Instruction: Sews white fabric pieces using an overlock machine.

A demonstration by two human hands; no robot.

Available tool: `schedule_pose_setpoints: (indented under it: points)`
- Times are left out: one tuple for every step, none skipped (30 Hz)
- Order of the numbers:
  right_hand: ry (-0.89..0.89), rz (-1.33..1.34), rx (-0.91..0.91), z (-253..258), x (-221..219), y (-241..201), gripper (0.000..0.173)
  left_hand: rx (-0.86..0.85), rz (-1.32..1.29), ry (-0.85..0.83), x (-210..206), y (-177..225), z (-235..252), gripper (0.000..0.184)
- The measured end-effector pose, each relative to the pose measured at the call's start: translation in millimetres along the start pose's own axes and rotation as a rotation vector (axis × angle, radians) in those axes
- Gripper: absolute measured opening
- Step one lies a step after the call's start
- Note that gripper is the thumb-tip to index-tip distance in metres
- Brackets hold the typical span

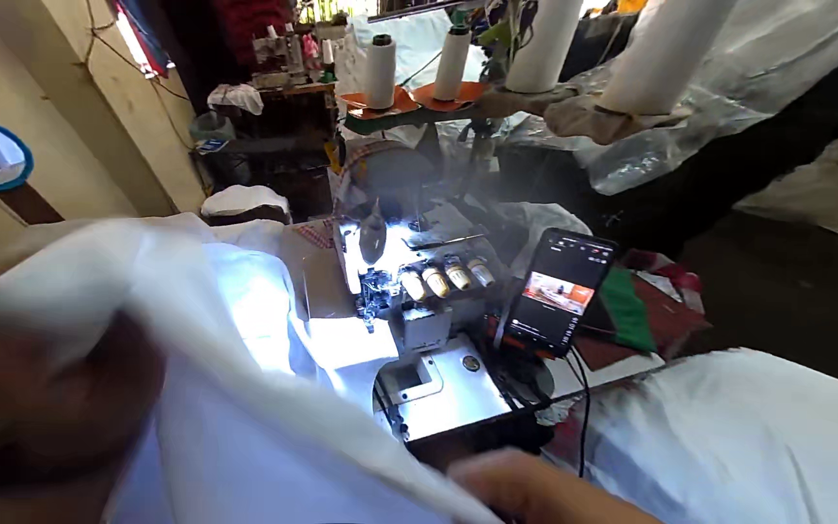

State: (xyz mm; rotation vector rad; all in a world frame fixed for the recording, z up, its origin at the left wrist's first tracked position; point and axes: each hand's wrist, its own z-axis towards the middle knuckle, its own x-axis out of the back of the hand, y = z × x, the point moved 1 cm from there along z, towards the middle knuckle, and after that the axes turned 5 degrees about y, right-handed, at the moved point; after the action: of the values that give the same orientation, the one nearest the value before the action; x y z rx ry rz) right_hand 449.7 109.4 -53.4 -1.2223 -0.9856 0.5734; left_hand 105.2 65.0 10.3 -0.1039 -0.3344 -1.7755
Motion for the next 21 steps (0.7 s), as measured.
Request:
schedule_pose_setpoints:
  points:
    - [0.070, 0.030, -0.021, 15, 1, 10, 0.019, -0.107, 0.120, -0.078, -22, -27, 18, 0.034]
    - [0.142, 0.052, -0.021, 32, 2, 23, 0.019, -0.158, 0.202, -0.168, -45, -42, 39, 0.035]
    - [0.206, 0.098, -0.022, 51, 1, 36, 0.016, -0.105, 0.244, -0.313, -66, -51, 53, 0.038]
    - [0.262, 0.162, -0.043, 67, -2, 47, 0.014, -0.013, 0.240, -0.448, -85, -58, 55, 0.045]
    - [0.308, 0.224, -0.068, 82, -4, 54, 0.012, 0.035, 0.200, -0.524, -100, -61, 45, 0.049]
    - [0.344, 0.269, -0.083, 94, -6, 58, 0.012, 0.040, 0.122, -0.569, -110, -54, 27, 0.046]
    - [0.364, 0.294, -0.086, 103, -8, 62, 0.012, 0.002, 0.007, -0.621, -116, -40, 3, 0.043]
    - [0.370, 0.308, -0.082, 109, -10, 65, 0.014, -0.028, -0.132, -0.701, -119, -22, -25, 0.040]
    - [0.367, 0.308, -0.075, 112, -10, 68, 0.016, -0.003, -0.256, -0.817, -119, -4, -51, 0.038]
    - [0.351, 0.299, -0.076, 112, -9, 71, 0.017, 0.036, -0.333, -0.933, -116, 8, -72, 0.041]
    - [0.320, 0.285, -0.088, 111, -9, 74, 0.018, 0.058, -0.373, -0.974, -114, 13, -87, 0.043]
    - [0.285, 0.272, -0.107, 108, -7, 77, 0.018, 0.062, -0.380, -0.923, -113, 11, -96, 0.040]
    - [0.257, 0.257, -0.137, 104, -6, 80, 0.016, 0.036, -0.336, -0.831, -114, 3, -100, 0.037]
    - [0.249, 0.247, -0.171, 100, -5, 82, 0.014, -0.012, -0.253, -0.746, -116, -8, -99, 0.034]
    - [0.268, 0.238, -0.191, 96, -5, 85, 0.012, -0.051, -0.142, -0.700, -117, -21, -96, 0.030]
    - [0.309, 0.249, -0.196, 92, -5, 88, 0.011, -0.065, -0.028, -0.685, -119, -31, -93, 0.022]
    - [0.364, 0.265, -0.187, 90, -6, 92, 0.009, -0.054, 0.060, -0.679, -121, -35, -92, 0.015]
    - [0.422, 0.278, -0.168, 89, -7, 94, 0.008, -0.029, 0.087, -0.672, -123, -32, -94, 0.015]
    - [0.472, 0.285, -0.146, 89, -8, 94, 0.008, -0.018, 0.045, -0.665, -125, -21, -98, 0.022]
    - [0.516, 0.294, -0.122, 89, -10, 92, 0.008, -0.006, -0.045, -0.691, -124, -4, -102, 0.030]
    - [0.552, 0.295, -0.101, 89, -12, 90, 0.009, 0.009, -0.152, -0.751, -121, 17, -107, 0.037]
